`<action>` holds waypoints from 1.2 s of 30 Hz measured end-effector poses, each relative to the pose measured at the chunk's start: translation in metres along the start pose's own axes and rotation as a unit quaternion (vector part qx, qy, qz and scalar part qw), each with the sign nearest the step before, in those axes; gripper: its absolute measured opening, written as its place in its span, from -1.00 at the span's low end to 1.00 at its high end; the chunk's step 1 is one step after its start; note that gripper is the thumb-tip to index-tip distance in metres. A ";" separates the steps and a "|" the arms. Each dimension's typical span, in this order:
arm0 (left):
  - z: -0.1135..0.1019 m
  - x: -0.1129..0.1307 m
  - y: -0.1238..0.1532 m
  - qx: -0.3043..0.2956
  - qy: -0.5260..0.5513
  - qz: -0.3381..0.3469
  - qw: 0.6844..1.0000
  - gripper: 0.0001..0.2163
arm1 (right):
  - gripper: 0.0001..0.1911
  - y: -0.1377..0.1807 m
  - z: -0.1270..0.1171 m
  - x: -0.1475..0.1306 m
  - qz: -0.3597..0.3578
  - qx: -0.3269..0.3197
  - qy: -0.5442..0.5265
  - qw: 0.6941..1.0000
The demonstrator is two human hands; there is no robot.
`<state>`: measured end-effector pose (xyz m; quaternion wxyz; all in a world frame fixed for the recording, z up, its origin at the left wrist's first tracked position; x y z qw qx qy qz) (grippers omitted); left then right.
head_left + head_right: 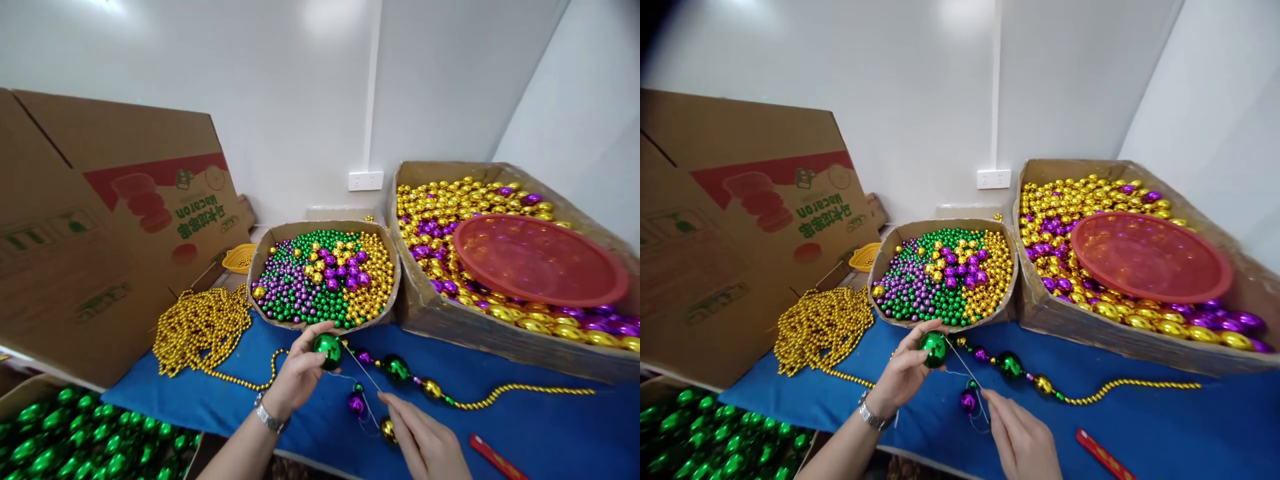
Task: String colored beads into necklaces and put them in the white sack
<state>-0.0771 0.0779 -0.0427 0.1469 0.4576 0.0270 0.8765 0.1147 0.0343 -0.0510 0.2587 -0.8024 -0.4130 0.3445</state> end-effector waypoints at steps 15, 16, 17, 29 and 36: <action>-0.015 0.013 0.004 0.031 -0.044 0.034 0.998 -0.59 | -0.70 0.002 -0.002 0.002 0.000 -0.019 -0.003 1.000; -0.016 0.012 0.003 0.033 -0.016 0.029 0.999 -0.59 | -0.70 0.002 -0.001 0.000 0.003 -0.023 -0.004 1.000; -0.019 0.010 0.003 0.038 0.014 0.026 0.999 -0.61 | -0.70 0.002 0.002 -0.002 0.007 -0.031 -0.007 0.999; -0.025 -0.018 -0.001 0.119 0.196 -0.002 0.973 -0.82 | -0.66 0.010 0.018 -0.014 -0.006 -0.068 0.010 0.998; -0.019 -0.015 0.001 0.114 0.161 0.025 0.980 -0.84 | -0.66 0.011 0.019 -0.015 -0.025 -0.072 0.038 0.996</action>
Point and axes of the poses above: each hand's wrist, its own y-axis away from the middle knuckle, its own z-axis out of the palm, x = y × z, the point moved 8 cm from there along -y, towards the middle knuckle, and after that the axes turned 12 degrees about -z, right-handed, at the moved point
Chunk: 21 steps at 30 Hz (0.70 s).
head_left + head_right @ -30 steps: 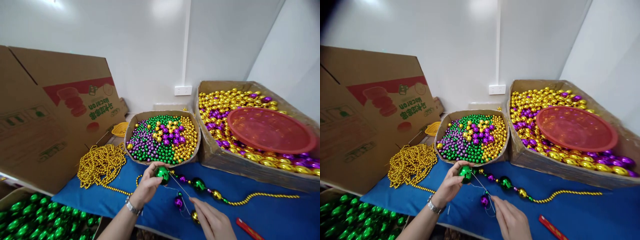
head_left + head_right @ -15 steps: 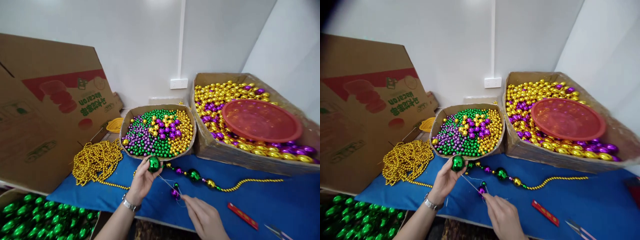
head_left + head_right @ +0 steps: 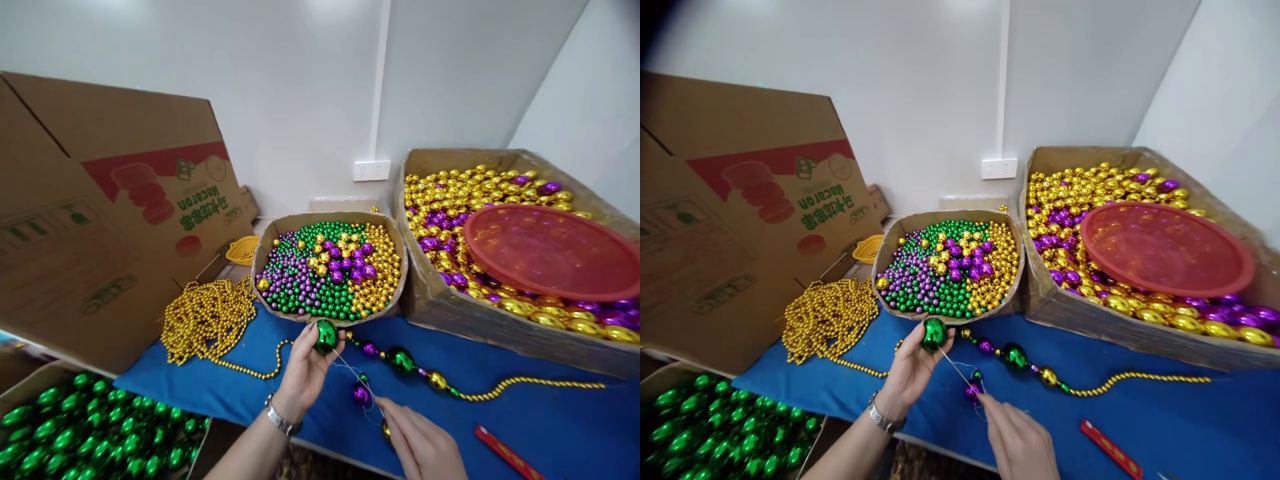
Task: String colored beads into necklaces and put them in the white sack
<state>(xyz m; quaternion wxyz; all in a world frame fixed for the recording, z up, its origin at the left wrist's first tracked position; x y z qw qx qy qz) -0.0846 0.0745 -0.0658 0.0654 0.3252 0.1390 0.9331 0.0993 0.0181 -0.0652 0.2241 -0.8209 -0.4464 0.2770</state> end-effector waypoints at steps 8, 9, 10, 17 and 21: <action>0.011 -0.009 0.013 -0.013 -0.186 0.076 0.980 -0.54 | -0.67 -0.008 0.004 0.003 0.015 0.015 0.004 1.000; 0.014 -0.013 0.013 -0.027 -0.182 0.057 0.981 -0.56 | -0.68 -0.010 0.005 0.004 0.016 0.015 -0.007 1.000; 0.015 -0.017 0.013 -0.038 -0.172 0.035 0.984 -0.58 | -0.68 -0.010 0.005 0.004 0.016 0.015 -0.015 1.000; 0.020 -0.014 0.008 -0.048 -0.171 0.030 0.984 -0.60 | -0.69 -0.009 0.002 0.005 0.003 0.045 0.008 0.999; 0.026 -0.016 0.007 -0.053 -0.200 0.047 0.977 -0.57 | -0.70 -0.009 0.001 0.009 0.003 0.053 0.018 0.998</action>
Point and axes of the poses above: each hand's wrist, its own y-axis away from the middle knuckle, its own z-axis out of the palm, x = y × z, the point moved 8 cm from there along -y, towards the middle knuckle, and after that the axes turned 12 degrees about -z, right-handed, at the moved point
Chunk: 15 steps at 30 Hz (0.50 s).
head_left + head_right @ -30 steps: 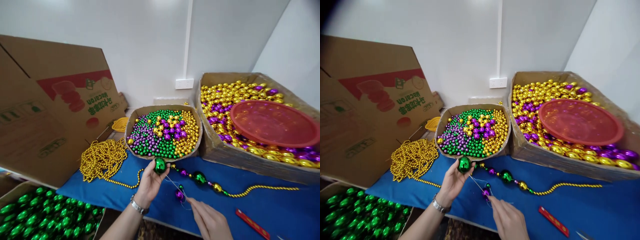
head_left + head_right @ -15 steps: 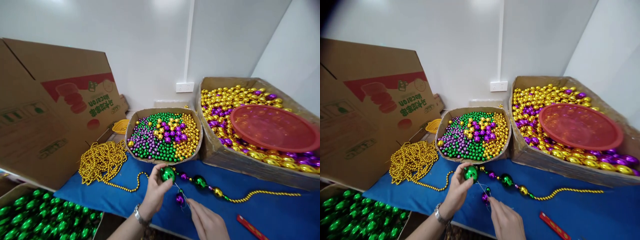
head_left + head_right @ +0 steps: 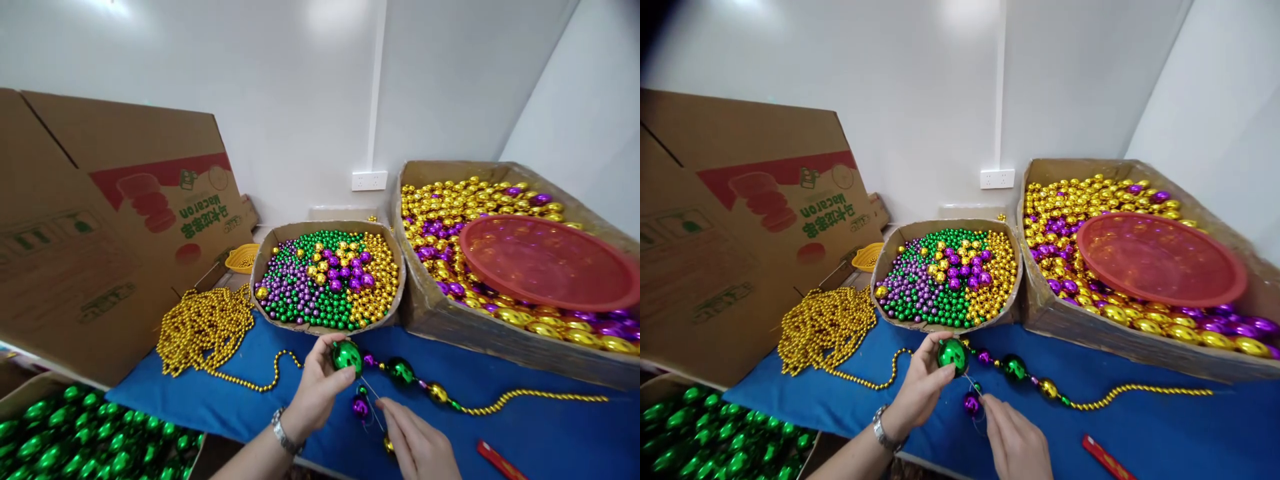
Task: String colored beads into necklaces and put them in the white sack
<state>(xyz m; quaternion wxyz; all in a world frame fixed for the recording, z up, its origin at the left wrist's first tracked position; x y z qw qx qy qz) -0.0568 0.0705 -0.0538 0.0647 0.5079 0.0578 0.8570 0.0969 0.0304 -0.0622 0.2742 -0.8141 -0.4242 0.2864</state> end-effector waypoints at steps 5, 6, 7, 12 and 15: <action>0.010 -0.010 0.002 -0.036 -0.051 -0.004 0.998 -0.52 | -0.71 -0.002 -0.003 0.003 0.009 0.016 -0.018 1.000; 0.012 -0.010 0.001 -0.047 -0.059 -0.006 0.997 -0.53 | -0.71 -0.002 -0.004 0.004 0.017 0.018 -0.025 0.999; 0.012 -0.007 -0.001 -0.052 -0.069 -0.003 0.996 -0.56 | -0.70 -0.002 -0.005 0.005 0.027 0.020 -0.032 0.999; 0.014 0.035 -0.035 0.022 -0.323 0.113 0.939 -0.73 | -0.69 0.002 -0.011 0.013 0.055 0.034 -0.026 0.998; 0.037 0.047 -0.065 0.006 -0.551 0.187 0.813 -0.79 | -0.69 0.006 -0.016 0.018 0.057 0.046 -0.001 0.997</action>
Point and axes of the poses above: each hand's wrist, its own y-axis away from the middle knuckle, its own z-axis out of the palm, x = y × z, the point moved 8 cm from there along -y, towards the middle knuckle, and after that the axes turned 12 degrees about -z, right-handed, at the moved point
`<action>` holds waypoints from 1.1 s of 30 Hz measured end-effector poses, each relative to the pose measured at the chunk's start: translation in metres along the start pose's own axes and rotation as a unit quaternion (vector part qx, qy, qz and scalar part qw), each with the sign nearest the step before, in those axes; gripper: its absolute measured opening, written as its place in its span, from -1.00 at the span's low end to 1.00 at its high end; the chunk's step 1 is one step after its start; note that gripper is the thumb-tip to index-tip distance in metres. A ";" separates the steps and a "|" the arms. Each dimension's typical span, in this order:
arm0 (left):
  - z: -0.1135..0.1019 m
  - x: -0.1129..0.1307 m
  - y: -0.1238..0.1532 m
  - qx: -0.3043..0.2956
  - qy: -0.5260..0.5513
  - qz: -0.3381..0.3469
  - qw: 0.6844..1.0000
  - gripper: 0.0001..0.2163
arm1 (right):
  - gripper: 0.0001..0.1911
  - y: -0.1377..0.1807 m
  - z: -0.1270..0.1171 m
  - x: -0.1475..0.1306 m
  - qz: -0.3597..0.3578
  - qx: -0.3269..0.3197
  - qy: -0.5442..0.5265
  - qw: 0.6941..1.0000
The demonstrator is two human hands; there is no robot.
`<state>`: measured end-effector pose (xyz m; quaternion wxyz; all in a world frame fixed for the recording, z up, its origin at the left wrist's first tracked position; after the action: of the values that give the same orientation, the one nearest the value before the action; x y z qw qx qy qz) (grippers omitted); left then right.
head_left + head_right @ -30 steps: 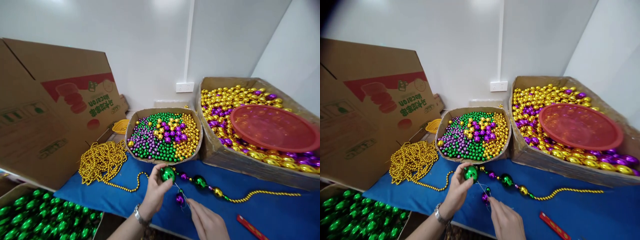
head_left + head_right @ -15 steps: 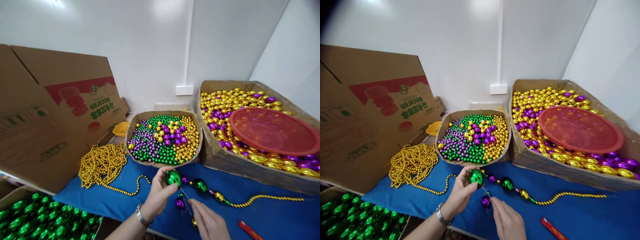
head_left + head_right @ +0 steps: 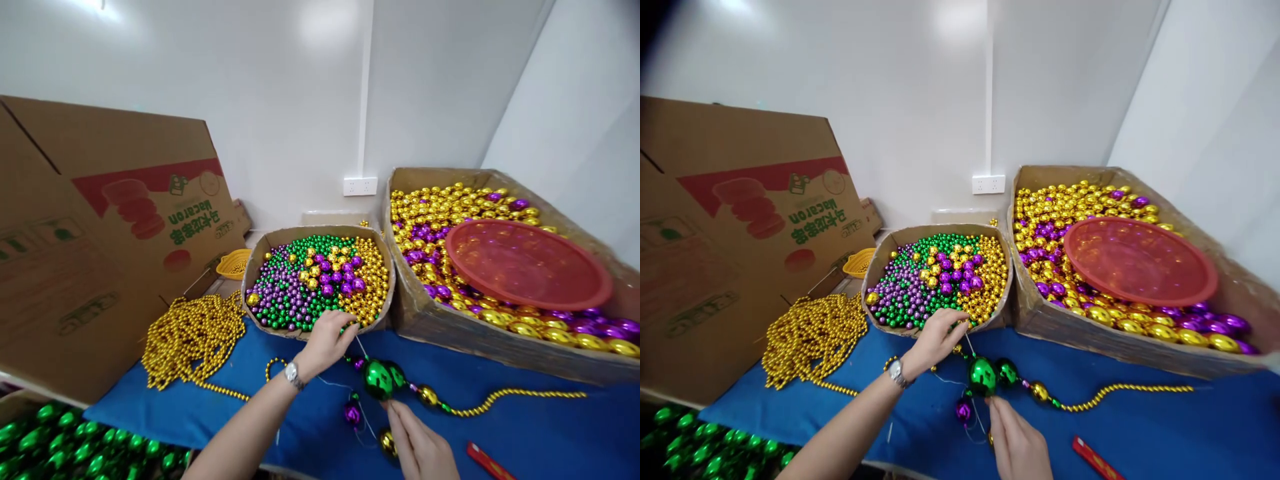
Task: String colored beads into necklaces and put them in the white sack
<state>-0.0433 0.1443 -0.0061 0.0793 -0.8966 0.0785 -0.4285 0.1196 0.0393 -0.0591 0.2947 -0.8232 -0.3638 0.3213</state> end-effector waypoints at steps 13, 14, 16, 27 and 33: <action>0.018 -0.032 -0.028 -0.018 -0.074 -0.031 0.997 -0.85 | -0.71 0.003 -0.003 0.010 0.009 0.008 0.029 1.000; 0.014 -0.033 -0.024 -0.016 -0.024 -0.051 0.998 -0.83 | -0.71 0.002 -0.003 0.010 0.009 0.008 0.026 1.000; 0.011 -0.038 -0.015 -0.037 0.166 -0.112 0.979 -0.79 | -0.72 0.001 -0.003 0.010 0.009 0.005 0.020 1.000; 0.019 -0.044 0.024 -0.069 0.590 -0.256 0.763 -0.78 | -0.71 -0.007 0.002 -0.001 0.007 -0.008 -0.011 1.000; 0.015 -0.041 0.026 -0.056 0.569 -0.232 0.787 -0.77 | -0.71 -0.006 0.003 0.001 0.013 -0.007 -0.013 1.000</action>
<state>-0.0587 0.1281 -0.0522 -0.1323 -0.4839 -0.0771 -0.8616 0.1157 0.0443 -0.0569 0.2797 -0.8257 -0.3590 0.3332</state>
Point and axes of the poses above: each hand's wrist, its own y-axis away from the middle knuckle, its own z-axis out of the palm, x = y × z, the point moved 8 cm from there along -y, towards the middle knuckle, and after that the axes turned 12 degrees about -z, right-handed, at the moved point
